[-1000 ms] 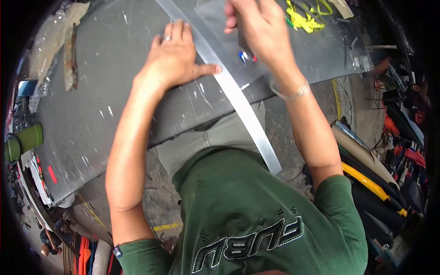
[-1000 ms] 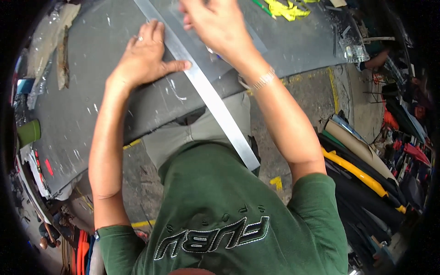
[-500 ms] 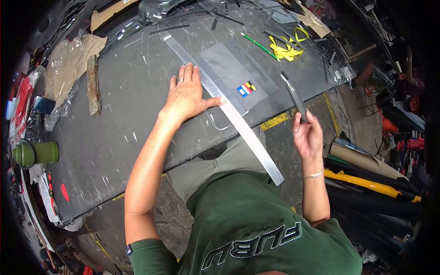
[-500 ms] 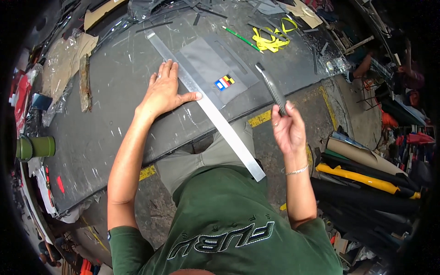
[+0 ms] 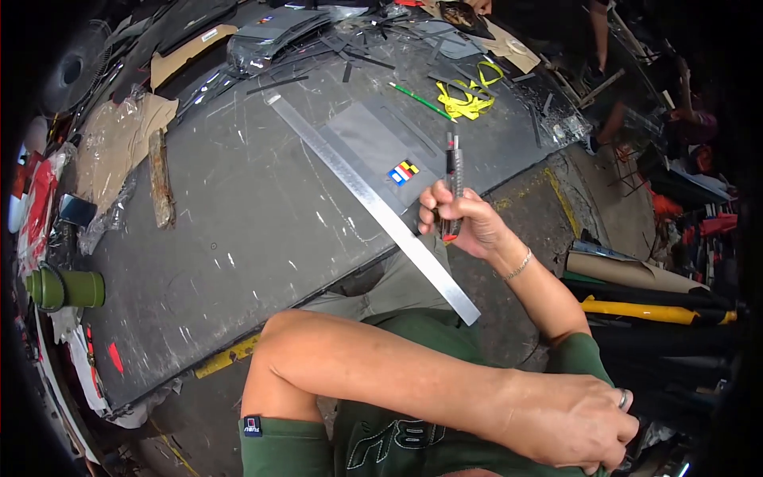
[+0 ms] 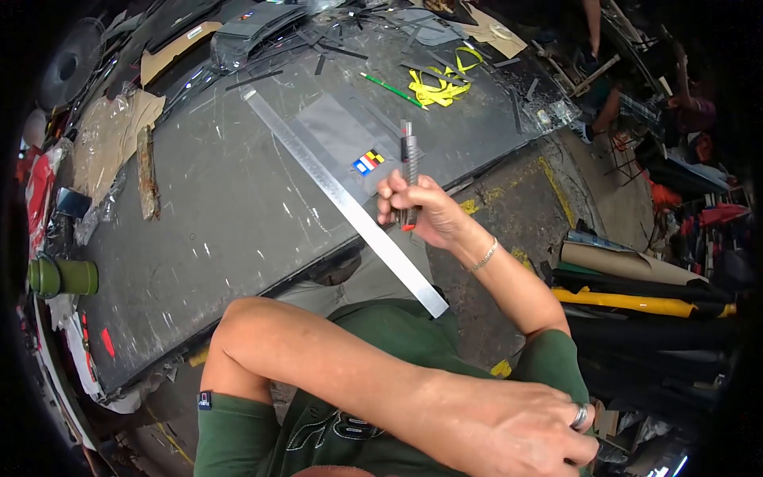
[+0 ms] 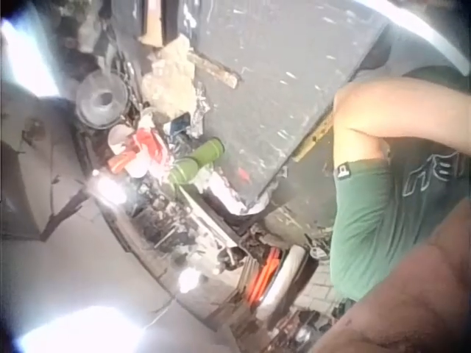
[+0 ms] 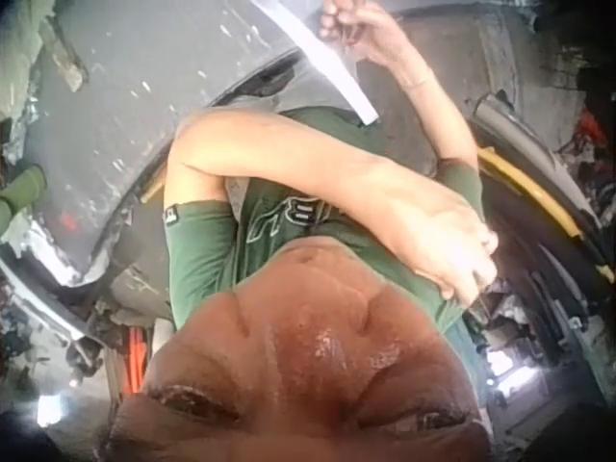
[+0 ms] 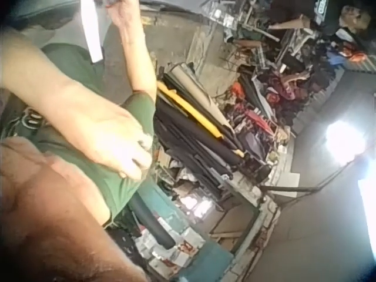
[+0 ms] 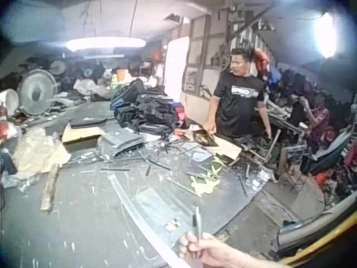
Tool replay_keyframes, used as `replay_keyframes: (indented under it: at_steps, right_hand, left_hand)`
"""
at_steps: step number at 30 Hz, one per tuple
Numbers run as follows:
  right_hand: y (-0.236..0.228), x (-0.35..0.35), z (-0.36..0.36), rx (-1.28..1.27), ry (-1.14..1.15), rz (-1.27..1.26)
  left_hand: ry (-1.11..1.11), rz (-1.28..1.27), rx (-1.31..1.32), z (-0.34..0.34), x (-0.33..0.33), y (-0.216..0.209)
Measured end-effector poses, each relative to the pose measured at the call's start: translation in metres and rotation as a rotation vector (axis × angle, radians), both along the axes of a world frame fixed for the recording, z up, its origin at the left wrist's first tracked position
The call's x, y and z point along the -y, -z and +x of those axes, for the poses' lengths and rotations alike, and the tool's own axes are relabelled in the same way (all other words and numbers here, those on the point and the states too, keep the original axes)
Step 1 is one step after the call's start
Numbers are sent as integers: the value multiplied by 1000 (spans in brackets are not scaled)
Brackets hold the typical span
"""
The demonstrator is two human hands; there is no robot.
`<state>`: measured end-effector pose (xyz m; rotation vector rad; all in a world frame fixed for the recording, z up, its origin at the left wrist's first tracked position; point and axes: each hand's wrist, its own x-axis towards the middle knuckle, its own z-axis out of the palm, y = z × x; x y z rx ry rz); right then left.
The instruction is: Cutting pieces of grey synthetic fabric material using a metal ruler and a utility knife on a workbench.
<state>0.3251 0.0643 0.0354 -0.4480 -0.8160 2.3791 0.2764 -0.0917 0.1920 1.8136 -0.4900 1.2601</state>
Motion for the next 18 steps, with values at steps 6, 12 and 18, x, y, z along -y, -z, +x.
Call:
replay_keyframes:
  at_steps: [6, 12, 18]
  right_hand:
    - [-24, -6, -21, 861, -89, 827]
    - [-10, 12, -20, 889, -17, 985]
    - [21, 65, 50, 1110, 169, 951]
  left_hand:
    - [647, -303, 220, 41, 39, -25]
    - [52, -247, -43, -19, -12, -3]
    - [-1184, -271, -893, -206, -95, 91]
